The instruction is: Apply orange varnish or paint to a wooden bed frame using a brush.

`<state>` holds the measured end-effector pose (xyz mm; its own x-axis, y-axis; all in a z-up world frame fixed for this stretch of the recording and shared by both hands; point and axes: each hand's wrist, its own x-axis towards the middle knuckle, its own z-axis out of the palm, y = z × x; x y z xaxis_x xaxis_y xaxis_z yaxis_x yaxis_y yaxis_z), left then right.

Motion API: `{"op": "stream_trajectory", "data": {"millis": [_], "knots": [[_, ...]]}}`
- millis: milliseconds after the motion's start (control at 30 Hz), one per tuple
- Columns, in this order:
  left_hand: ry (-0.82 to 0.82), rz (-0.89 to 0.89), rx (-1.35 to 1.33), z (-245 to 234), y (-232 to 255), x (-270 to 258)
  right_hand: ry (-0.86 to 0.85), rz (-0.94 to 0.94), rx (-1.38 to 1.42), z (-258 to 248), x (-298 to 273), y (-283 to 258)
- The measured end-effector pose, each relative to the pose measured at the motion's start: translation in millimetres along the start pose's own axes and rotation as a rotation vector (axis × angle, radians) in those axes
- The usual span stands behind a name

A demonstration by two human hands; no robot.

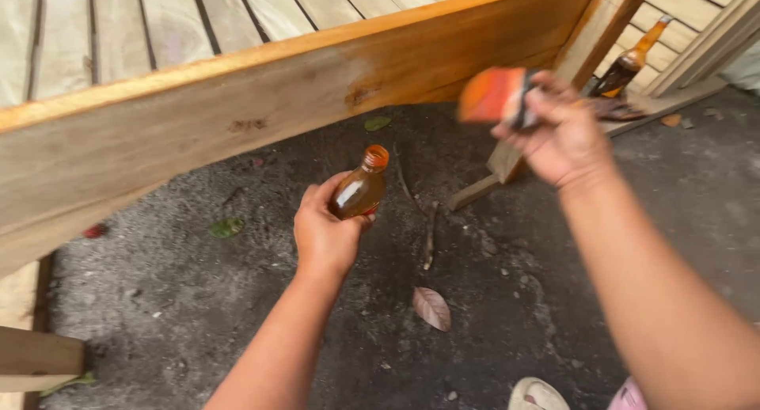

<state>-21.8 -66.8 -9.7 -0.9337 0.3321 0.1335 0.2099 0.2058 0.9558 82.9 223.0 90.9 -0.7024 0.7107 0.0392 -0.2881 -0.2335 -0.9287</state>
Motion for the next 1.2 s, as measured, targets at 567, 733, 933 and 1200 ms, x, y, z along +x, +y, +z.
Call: {"op": "stream_trajectory", "data": {"millis": [567, 733, 933, 1200], "knots": [[-0.067, 0.125, 0.706, 8, -39, 9, -0.324, 0.133, -0.313, 24, -52, 103], [-0.191, 0.109, 0.877, 9, -40, 12, -0.409, 0.194, -0.255, 1, -47, 141], [-0.493, -0.121, 1.065, 19, -17, 19, -0.302, 0.448, -0.134, -30, -49, 193], [-0.656, -0.098, 1.240, 54, 19, 30, -0.206, 0.579, 0.191, -75, -32, 217]]}}
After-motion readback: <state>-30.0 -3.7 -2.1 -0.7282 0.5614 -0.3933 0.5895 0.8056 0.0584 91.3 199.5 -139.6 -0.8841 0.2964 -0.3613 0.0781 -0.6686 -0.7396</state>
